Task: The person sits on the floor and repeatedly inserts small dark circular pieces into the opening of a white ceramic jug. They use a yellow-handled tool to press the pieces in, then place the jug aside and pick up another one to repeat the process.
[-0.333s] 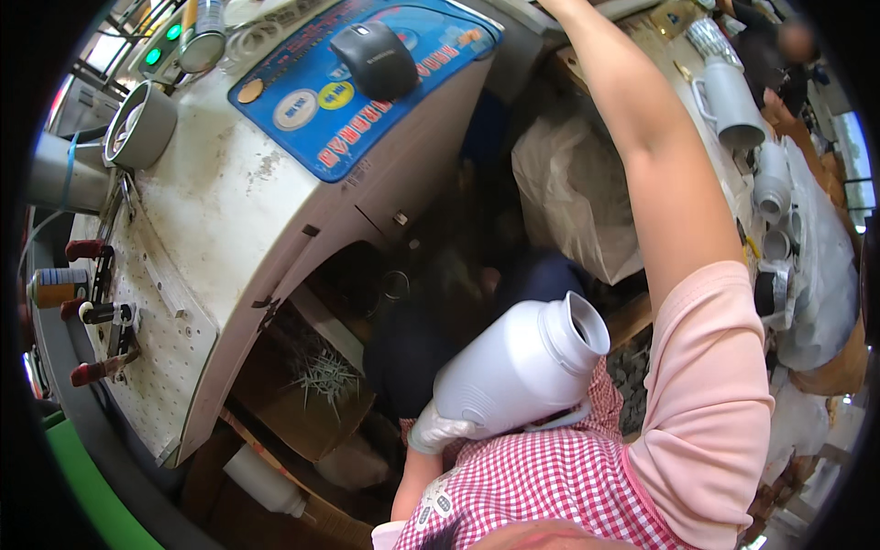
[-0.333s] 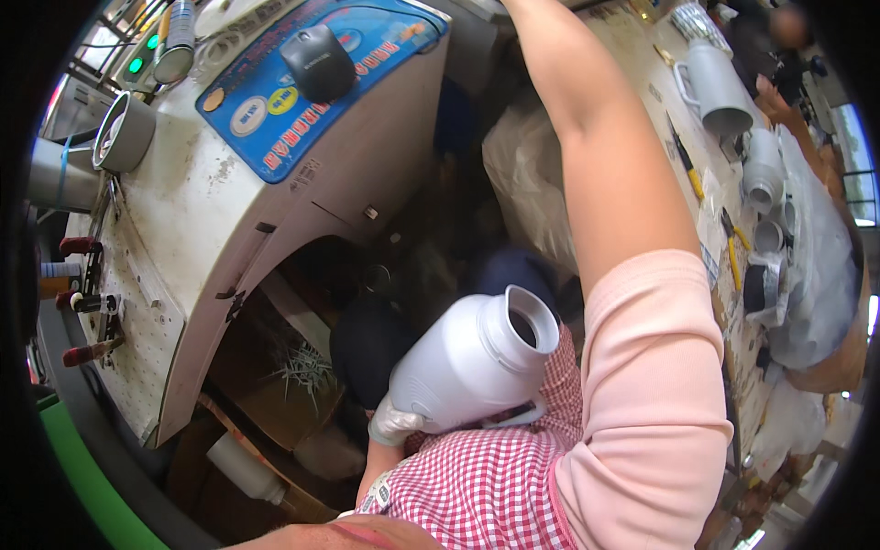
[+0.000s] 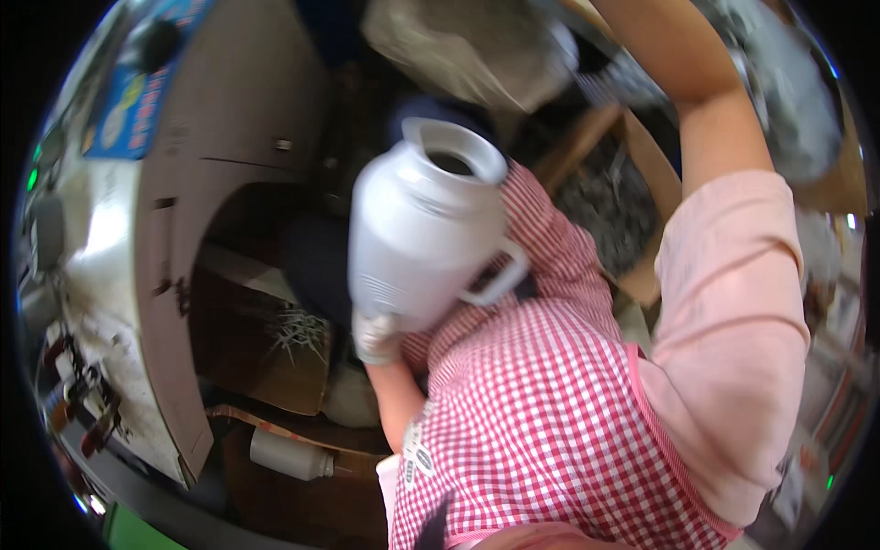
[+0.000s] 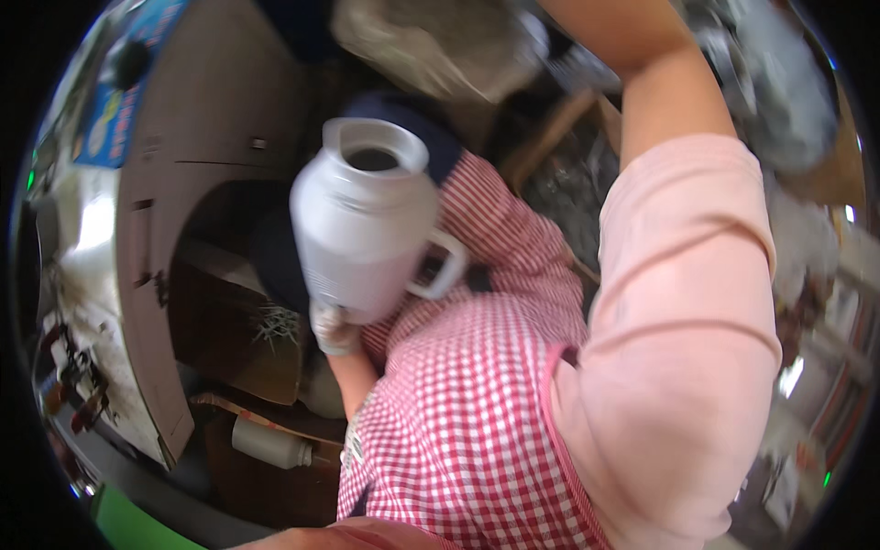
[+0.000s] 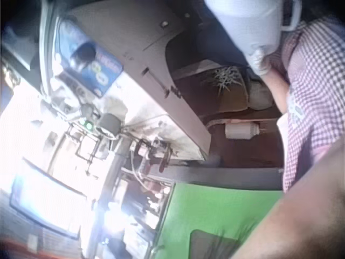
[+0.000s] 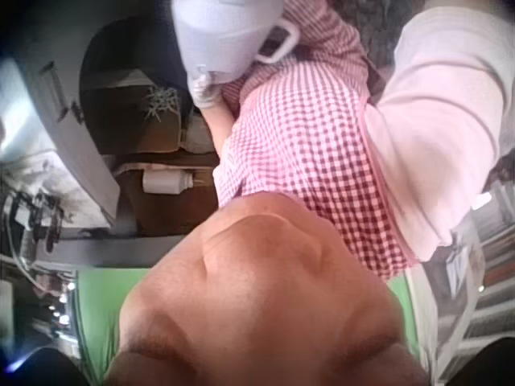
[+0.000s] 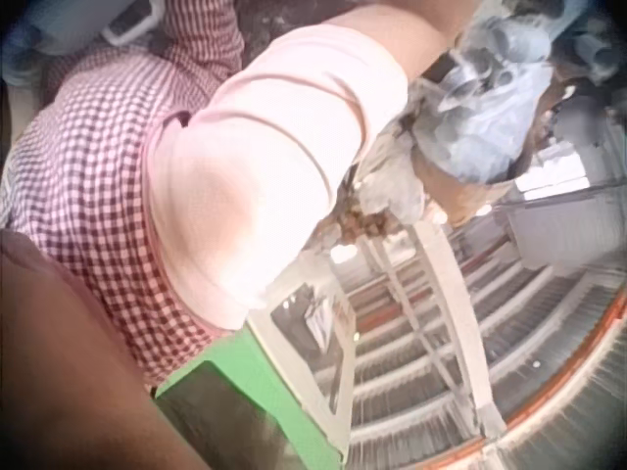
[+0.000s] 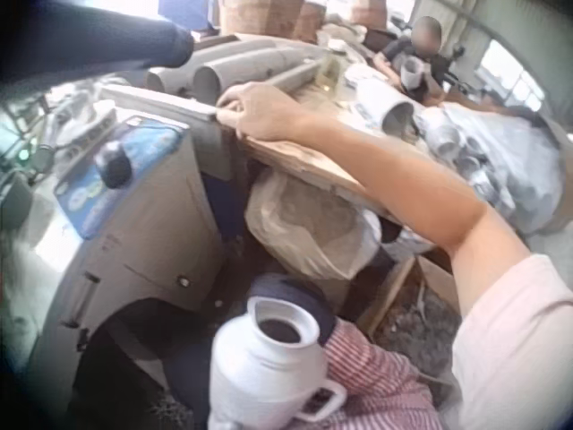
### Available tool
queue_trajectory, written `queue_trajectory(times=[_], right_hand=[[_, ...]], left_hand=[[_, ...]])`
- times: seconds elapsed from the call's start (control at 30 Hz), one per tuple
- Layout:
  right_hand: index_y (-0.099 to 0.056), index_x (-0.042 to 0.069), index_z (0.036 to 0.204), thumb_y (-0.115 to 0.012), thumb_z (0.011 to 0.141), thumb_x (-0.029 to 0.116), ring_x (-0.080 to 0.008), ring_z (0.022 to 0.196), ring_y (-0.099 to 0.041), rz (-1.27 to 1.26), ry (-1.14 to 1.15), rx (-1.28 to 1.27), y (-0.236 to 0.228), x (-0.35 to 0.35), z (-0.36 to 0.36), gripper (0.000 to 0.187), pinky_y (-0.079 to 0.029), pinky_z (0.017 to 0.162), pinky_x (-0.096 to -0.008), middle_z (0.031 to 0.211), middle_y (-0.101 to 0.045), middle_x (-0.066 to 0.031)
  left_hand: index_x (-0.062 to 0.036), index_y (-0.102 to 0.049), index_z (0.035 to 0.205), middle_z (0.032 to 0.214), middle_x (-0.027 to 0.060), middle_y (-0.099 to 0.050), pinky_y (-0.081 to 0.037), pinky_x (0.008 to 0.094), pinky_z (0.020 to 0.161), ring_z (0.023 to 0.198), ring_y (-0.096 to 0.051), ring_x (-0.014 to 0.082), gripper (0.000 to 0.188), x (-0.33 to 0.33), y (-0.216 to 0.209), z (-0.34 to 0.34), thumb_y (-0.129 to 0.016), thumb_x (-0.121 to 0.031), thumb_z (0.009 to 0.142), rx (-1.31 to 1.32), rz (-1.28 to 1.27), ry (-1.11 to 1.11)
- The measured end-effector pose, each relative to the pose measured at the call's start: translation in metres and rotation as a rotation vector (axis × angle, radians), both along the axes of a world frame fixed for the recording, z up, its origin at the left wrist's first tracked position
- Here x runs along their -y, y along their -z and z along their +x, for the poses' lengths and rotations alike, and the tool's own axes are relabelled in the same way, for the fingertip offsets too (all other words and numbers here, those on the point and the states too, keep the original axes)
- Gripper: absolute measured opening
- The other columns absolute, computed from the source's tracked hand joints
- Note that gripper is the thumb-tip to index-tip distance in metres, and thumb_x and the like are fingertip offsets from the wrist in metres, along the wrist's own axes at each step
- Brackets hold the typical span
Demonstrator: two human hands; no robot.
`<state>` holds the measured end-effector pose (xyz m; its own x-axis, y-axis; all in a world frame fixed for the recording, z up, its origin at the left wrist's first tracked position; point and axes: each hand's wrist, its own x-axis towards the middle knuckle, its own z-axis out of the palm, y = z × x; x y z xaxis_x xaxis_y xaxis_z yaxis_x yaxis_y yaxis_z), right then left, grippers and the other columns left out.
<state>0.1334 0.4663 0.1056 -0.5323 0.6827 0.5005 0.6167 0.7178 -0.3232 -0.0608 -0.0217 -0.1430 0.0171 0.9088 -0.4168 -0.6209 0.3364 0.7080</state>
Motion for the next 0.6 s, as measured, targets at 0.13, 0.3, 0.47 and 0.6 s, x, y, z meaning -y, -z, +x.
queue_trajectory(times=[0.13, 0.3, 0.47, 0.6], right_hand=[[-0.074, 0.000, 0.102, -0.063, 0.098, 0.028, -0.0201, 0.064, -0.067, -1.028, 0.108, 0.054, 0.016, 0.187, 0.174, 0.031, -0.055, 0.063, -0.0364, 0.078, -0.072, -0.0109], [-0.074, 0.006, 0.099, -0.069, 0.097, 0.030, -0.0074, 0.059, -0.062, -1.224, 0.626, 0.030, 0.147, 0.355, 0.354, 0.025, -0.049, 0.050, -0.0252, 0.077, -0.071, -0.0013], [-0.075, 0.003, 0.098, -0.073, 0.089, 0.019, -0.0225, 0.075, -0.071, -0.947, 0.803, 0.286, 0.262, 0.471, 0.425, 0.018, -0.056, 0.069, -0.0363, 0.088, -0.075, -0.0117], [-0.073, 0.003, 0.097, -0.076, 0.085, 0.012, -0.0277, 0.084, -0.071, -0.907, 0.899, 0.187, 0.286, 0.512, 0.432, 0.015, -0.056, 0.076, -0.0394, 0.090, -0.073, -0.0137]], left_hand=[[0.0015, -0.044, 0.151, 0.143, 0.0109, -0.058, -0.043, 0.0439, 0.112, 0.128, -0.056, 0.0214, 0.074, 0.020, 0.000, 0.002, -0.079, -0.016, 0.088, 0.227, 0.135, -0.122], [-0.0036, -0.048, 0.147, 0.146, 0.0108, -0.054, -0.045, 0.0440, 0.111, 0.131, -0.054, 0.0236, 0.061, 0.035, -0.049, 0.042, -0.073, -0.022, 0.094, -0.804, 0.307, -0.262], [0.0025, -0.043, 0.148, 0.141, 0.0163, -0.060, -0.052, 0.0354, 0.106, 0.123, -0.063, 0.0253, 0.074, 0.031, -0.094, 0.071, -0.080, 0.000, 0.085, -0.701, 0.274, -0.523], [0.0095, -0.051, 0.140, 0.134, 0.0190, -0.064, -0.051, 0.0352, 0.106, 0.121, -0.064, 0.0273, 0.068, 0.033, -0.099, 0.077, -0.084, -0.013, 0.084, -1.744, 0.446, -0.370]])
